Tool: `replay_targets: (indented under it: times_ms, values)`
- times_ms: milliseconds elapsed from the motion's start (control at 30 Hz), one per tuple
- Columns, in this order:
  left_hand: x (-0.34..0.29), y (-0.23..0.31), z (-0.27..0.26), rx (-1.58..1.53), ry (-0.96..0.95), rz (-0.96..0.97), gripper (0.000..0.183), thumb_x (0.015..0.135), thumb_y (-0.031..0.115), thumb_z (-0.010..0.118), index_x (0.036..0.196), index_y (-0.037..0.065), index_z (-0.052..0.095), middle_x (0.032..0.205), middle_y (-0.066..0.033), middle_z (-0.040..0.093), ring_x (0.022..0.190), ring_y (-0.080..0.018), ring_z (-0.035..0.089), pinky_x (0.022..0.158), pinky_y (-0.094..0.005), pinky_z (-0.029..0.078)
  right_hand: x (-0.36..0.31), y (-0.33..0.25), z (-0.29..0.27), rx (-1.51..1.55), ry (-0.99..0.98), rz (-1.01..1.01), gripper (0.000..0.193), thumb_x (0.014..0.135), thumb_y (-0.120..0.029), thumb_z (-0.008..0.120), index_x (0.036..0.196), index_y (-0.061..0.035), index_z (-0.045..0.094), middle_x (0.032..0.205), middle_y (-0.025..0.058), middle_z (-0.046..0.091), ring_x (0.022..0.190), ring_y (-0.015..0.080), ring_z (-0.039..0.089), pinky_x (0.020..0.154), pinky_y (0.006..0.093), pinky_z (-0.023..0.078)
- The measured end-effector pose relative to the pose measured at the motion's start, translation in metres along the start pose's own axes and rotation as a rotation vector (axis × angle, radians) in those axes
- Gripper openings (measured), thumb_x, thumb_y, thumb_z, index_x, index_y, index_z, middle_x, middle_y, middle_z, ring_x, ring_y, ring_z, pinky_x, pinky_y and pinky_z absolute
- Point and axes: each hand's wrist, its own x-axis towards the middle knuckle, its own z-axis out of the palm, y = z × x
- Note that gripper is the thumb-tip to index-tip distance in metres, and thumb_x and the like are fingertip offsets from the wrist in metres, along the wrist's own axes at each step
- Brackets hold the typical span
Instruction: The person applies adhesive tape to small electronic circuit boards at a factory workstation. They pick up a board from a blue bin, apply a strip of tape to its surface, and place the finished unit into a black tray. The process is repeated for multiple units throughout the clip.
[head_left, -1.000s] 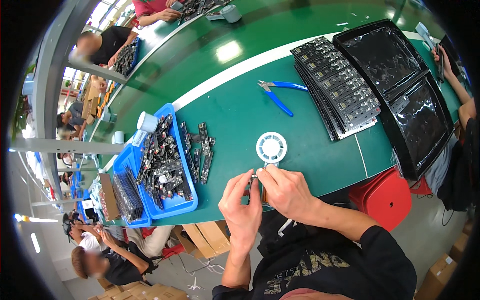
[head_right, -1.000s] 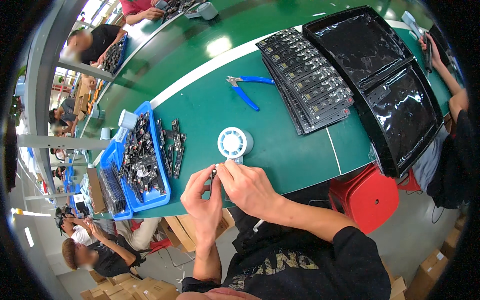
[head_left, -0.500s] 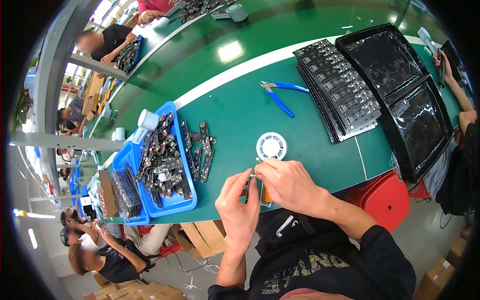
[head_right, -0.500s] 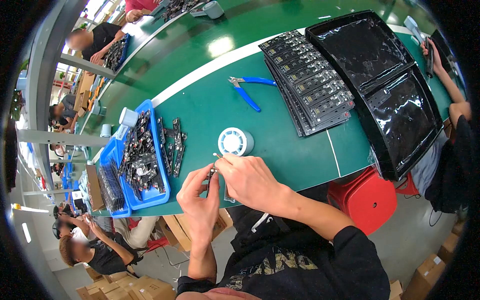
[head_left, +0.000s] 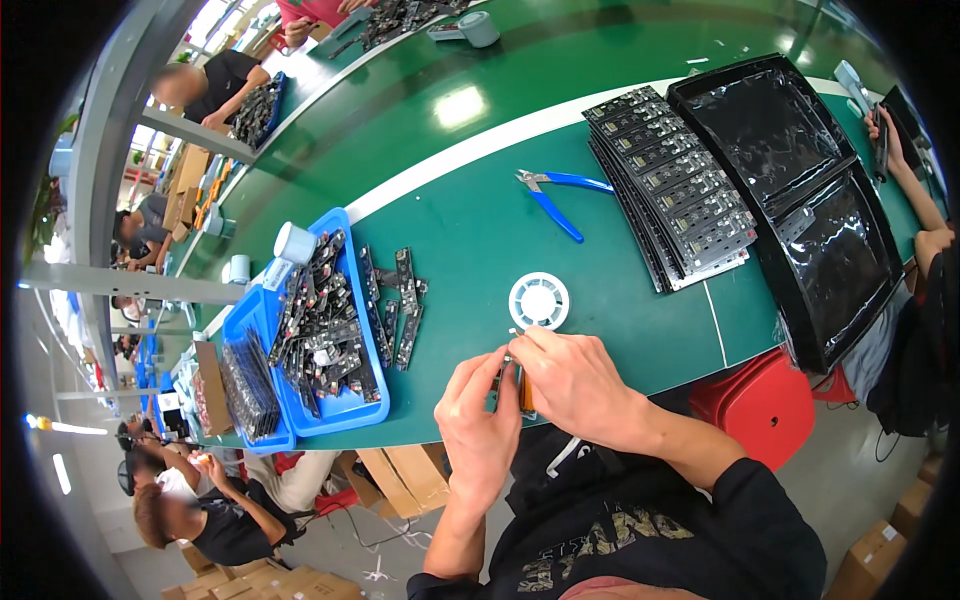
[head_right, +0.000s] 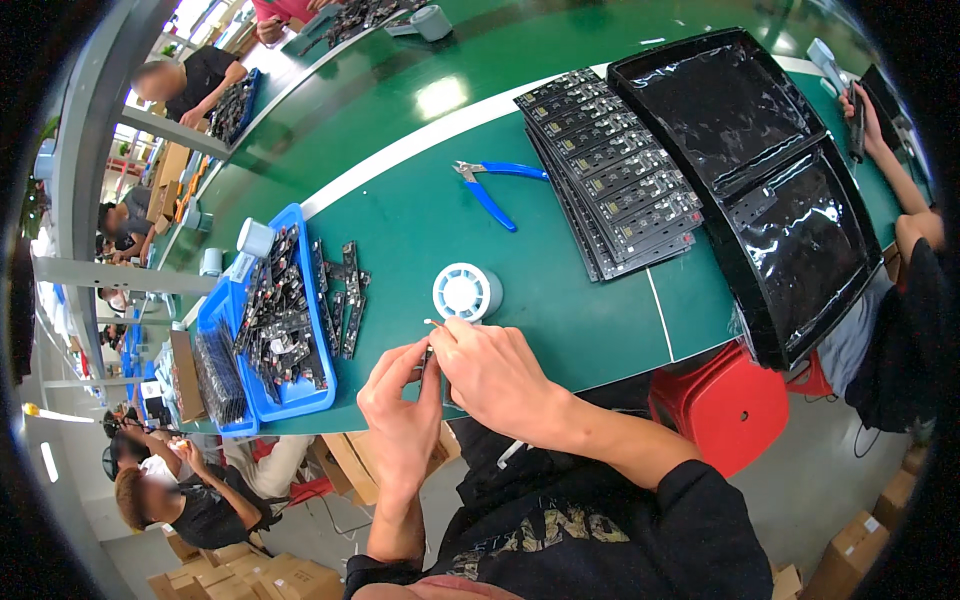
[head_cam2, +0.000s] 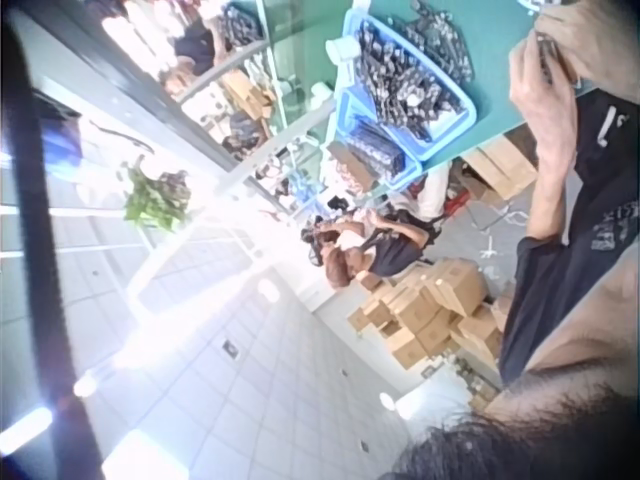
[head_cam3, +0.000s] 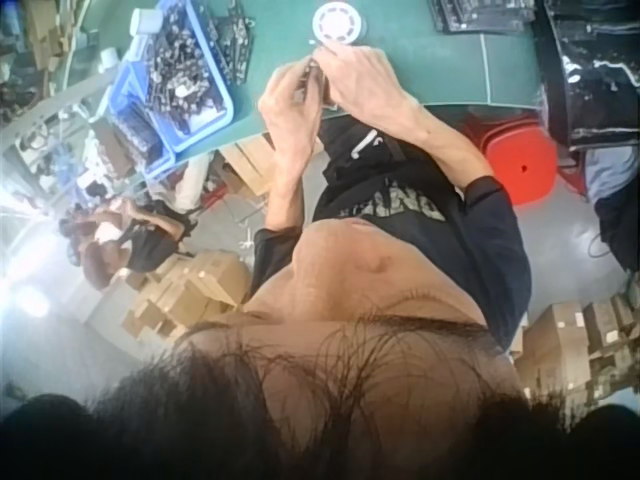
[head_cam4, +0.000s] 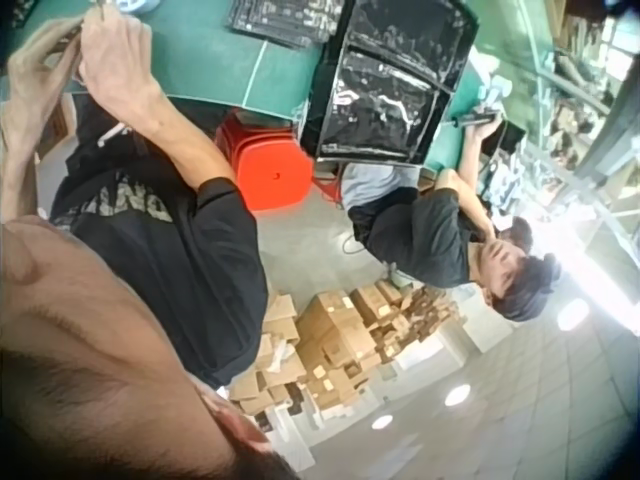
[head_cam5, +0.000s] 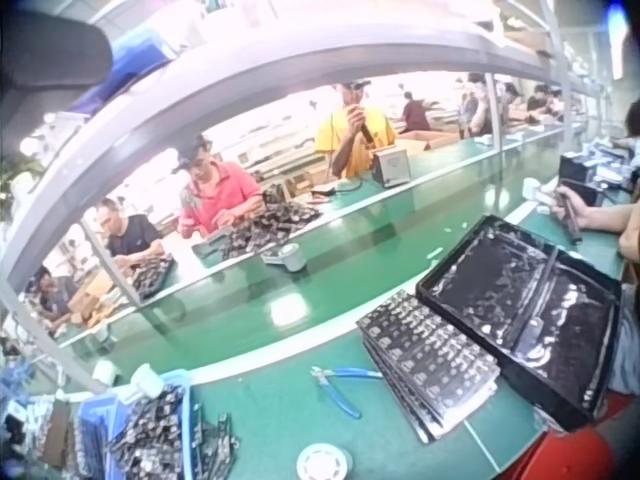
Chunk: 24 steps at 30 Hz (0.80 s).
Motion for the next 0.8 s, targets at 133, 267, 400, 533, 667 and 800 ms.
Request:
replay_targets:
  times_ms: [133, 267, 400, 533, 667, 800]
  values:
    - [-0.001, 0.003, 0.002, -0.068, 0.033, -0.046, 0.019, 0.089, -0.008, 0.074, 0.108, -0.005, 0.076, 0.100, -0.0171, 0.076, 0.080, -0.0278, 0.075, 0.071, -0.0354, 0.060, -0.001, -0.003, 0.002, 0.026, 0.004, 0.023, 0.020, 0.079, 0.002, 0.070, 0.097, 0.0052, 0.062, 0.089, 0.0195, 0.065, 0.080, 0.0387, 0.072, 0.065, 0.0474, 0.057]
    - [0.000, 0.000, 0.002, -0.074, 0.030, -0.044, 0.022, 0.088, -0.010, 0.074, 0.109, -0.005, 0.076, 0.101, -0.0163, 0.076, 0.080, -0.0248, 0.076, 0.072, -0.0330, 0.061, -0.001, -0.004, 0.006, 0.029, 0.035, 0.037, 0.019, 0.079, 0.004, 0.070, 0.096, 0.0054, 0.062, 0.089, 0.0193, 0.065, 0.080, 0.0381, 0.072, 0.065, 0.0464, 0.057]
    - [-0.001, 0.000, 0.002, -0.075, 0.018, -0.050, 0.027, 0.087, -0.012, 0.074, 0.113, -0.004, 0.077, 0.103, -0.0151, 0.077, 0.084, -0.0208, 0.077, 0.074, -0.0300, 0.062, -0.003, -0.004, 0.008, 0.034, 0.055, 0.045, 0.019, 0.080, 0.004, 0.069, 0.098, 0.0060, 0.063, 0.090, 0.0187, 0.066, 0.081, 0.0374, 0.072, 0.065, 0.0457, 0.058]
    - [-0.001, -0.002, 0.003, -0.109, 0.011, -0.084, 0.028, 0.088, -0.011, 0.074, 0.115, -0.003, 0.078, 0.104, -0.0137, 0.077, 0.087, -0.0184, 0.075, 0.075, -0.0290, 0.062, -0.003, -0.005, 0.008, 0.017, 0.069, 0.047, 0.021, 0.081, 0.004, 0.069, 0.101, 0.0062, 0.064, 0.090, 0.0178, 0.066, 0.082, 0.0366, 0.073, 0.065, 0.0452, 0.058]
    - [0.000, -0.010, 0.005, -0.249, -0.037, -0.210, 0.025, 0.092, -0.007, 0.075, 0.116, -0.002, 0.078, 0.102, -0.0116, 0.076, 0.091, -0.0155, 0.074, 0.075, -0.0283, 0.063, -0.013, 0.002, 0.007, -0.018, 0.137, 0.020, 0.022, 0.082, 0.003, 0.070, 0.103, 0.0020, 0.065, 0.092, 0.0149, 0.065, 0.078, 0.0337, 0.073, 0.063, 0.0442, 0.057]
    - [-0.003, -0.018, 0.006, -0.301, -0.045, -0.308, 0.022, 0.096, -0.002, 0.074, 0.119, -0.003, 0.077, 0.103, -0.0071, 0.073, 0.090, -0.0111, 0.069, 0.070, -0.0249, 0.064, -0.021, 0.008, 0.017, 0.018, 0.464, -0.015, 0.017, 0.087, 0.001, 0.080, 0.100, -0.0031, 0.070, 0.088, 0.0084, 0.065, 0.061, 0.0218, 0.066, 0.052, 0.0356, 0.052]
